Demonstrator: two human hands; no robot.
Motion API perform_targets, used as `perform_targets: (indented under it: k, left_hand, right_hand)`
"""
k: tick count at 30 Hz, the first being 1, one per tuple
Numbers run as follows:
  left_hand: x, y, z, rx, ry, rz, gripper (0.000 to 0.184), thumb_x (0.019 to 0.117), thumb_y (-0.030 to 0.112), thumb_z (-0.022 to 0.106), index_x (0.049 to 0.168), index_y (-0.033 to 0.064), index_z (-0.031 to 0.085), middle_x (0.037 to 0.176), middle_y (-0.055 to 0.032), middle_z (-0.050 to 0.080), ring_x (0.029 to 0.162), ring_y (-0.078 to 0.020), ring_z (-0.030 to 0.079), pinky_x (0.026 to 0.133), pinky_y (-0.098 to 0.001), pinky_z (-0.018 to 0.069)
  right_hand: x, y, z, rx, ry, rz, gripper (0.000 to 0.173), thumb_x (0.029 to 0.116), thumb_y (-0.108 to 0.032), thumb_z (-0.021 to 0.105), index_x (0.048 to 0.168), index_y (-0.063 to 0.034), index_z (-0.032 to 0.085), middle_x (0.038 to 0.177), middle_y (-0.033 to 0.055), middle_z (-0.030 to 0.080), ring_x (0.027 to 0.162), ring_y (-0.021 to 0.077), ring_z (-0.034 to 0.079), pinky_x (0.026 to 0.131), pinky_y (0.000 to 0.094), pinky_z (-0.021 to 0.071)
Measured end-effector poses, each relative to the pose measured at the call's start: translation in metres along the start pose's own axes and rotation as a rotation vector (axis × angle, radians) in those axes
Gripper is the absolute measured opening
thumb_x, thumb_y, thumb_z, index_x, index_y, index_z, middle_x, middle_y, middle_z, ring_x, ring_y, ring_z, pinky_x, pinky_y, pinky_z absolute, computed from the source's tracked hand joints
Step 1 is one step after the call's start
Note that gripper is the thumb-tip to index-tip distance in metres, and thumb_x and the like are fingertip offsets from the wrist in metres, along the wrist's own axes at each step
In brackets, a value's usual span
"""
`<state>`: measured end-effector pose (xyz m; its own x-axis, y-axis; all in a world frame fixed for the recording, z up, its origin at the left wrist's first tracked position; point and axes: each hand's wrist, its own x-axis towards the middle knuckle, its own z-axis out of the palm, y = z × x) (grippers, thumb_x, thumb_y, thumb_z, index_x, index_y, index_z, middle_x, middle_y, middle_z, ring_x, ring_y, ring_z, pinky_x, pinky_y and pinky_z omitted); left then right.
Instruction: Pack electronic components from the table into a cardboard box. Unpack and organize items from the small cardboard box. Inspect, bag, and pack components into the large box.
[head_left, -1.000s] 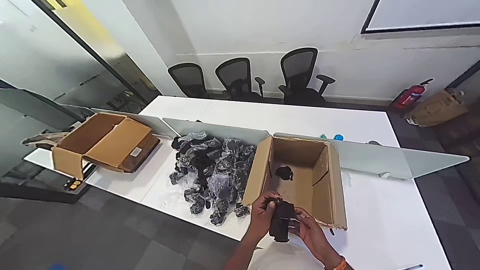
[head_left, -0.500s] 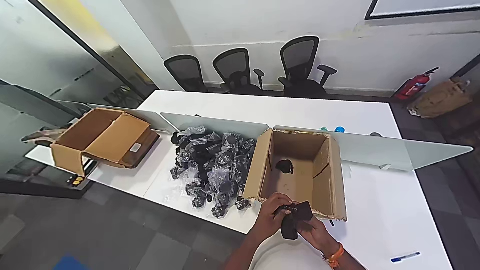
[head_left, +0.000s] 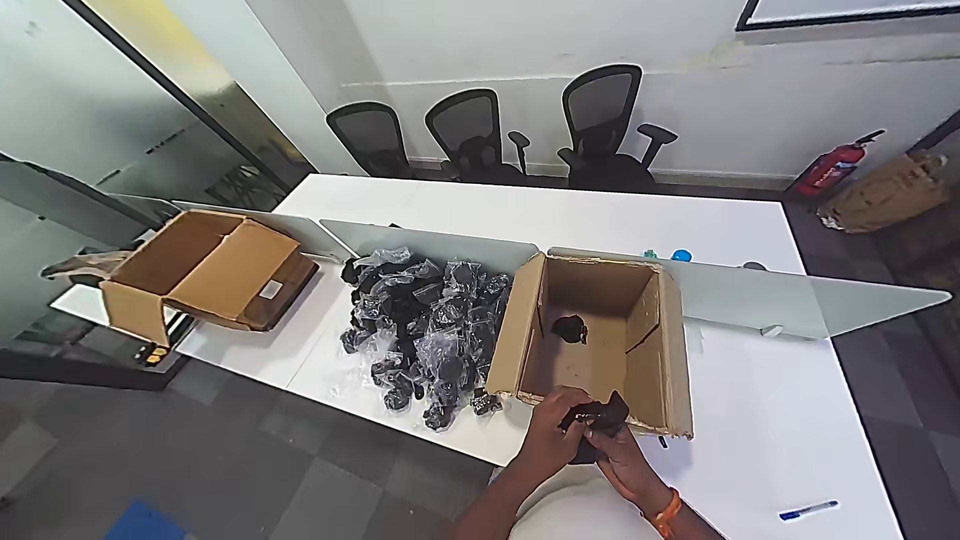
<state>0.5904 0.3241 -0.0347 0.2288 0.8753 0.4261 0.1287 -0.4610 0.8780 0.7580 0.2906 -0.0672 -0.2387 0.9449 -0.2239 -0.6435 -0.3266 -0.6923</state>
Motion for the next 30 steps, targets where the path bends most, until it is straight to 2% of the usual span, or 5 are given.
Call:
perform_targets:
  k: [8, 20, 23, 27, 30]
  left_hand:
    - [-0.006, -0.007, -0.017, -0.004, 0.166, -0.32, 0.071, 0.0788, 0.026, 0.088, 0.135, -0.003, 0.057, 0.138, -0.0153, 0.06, 0.126, -0.0226, 0.06, 0.105, -0.0394, 0.0546]
    - [-0.014, -0.006, -0.014, -0.31, -0.083, -0.065, 0.026, 0.0884, 0.004, 0.076, 0.113, -0.0012, 0.071, 0.124, -0.0134, 0.069, 0.117, -0.0218, 0.066, 0.101, -0.0407, 0.0569]
    - [-0.015, -0.004, -0.014, -0.373, -0.074, -0.106, 0.027, 0.088, -0.002, 0.074, 0.114, -0.0015, 0.069, 0.119, -0.0099, 0.07, 0.111, -0.0171, 0.068, 0.098, -0.0376, 0.0586]
    - [-0.016, -0.009, -0.021, -0.292, -0.078, -0.129, 0.024, 0.0886, -0.004, 0.07, 0.112, -0.003, 0.068, 0.114, -0.0106, 0.072, 0.108, -0.0165, 0.069, 0.097, -0.0371, 0.0582]
    - [-0.016, -0.01, -0.027, -0.218, -0.102, -0.143, 0.021, 0.0873, 0.001, 0.074, 0.108, -0.0009, 0.071, 0.116, -0.0111, 0.069, 0.112, -0.0168, 0.065, 0.099, -0.0359, 0.0559]
  right_hand:
    - [0.004, -0.012, -0.009, -0.078, 0.03, -0.232, 0.038, 0.0817, 0.002, 0.08, 0.116, -0.0116, 0.069, 0.111, 0.0092, 0.073, 0.1, 0.0194, 0.071, 0.089, 0.0394, 0.0603]
    - [0.012, -0.032, -0.009, -0.398, -0.232, -0.24, 0.013, 0.0902, -0.013, 0.075, 0.102, -0.0185, 0.075, 0.111, -0.0014, 0.067, 0.102, 0.01, 0.064, 0.091, 0.0287, 0.0562]
    - [0.013, -0.034, -0.006, -0.382, -0.169, -0.29, 0.032, 0.0846, -0.009, 0.08, 0.113, -0.0186, 0.069, 0.11, -0.0012, 0.068, 0.101, 0.0109, 0.065, 0.09, 0.0299, 0.0573]
    - [0.018, -0.036, -0.006, -0.404, 0.066, -0.365, 0.1, 0.0741, -0.013, 0.089, 0.151, -0.0084, 0.026, 0.127, 0.0082, 0.059, 0.107, 0.0242, 0.067, 0.086, 0.0411, 0.0623]
    - [0.017, -0.029, -0.011, -0.584, 0.103, -0.486, 0.078, 0.0792, -0.01, 0.082, 0.145, -0.0095, 0.041, 0.133, 0.0096, 0.057, 0.109, 0.0263, 0.067, 0.086, 0.0405, 0.0628]
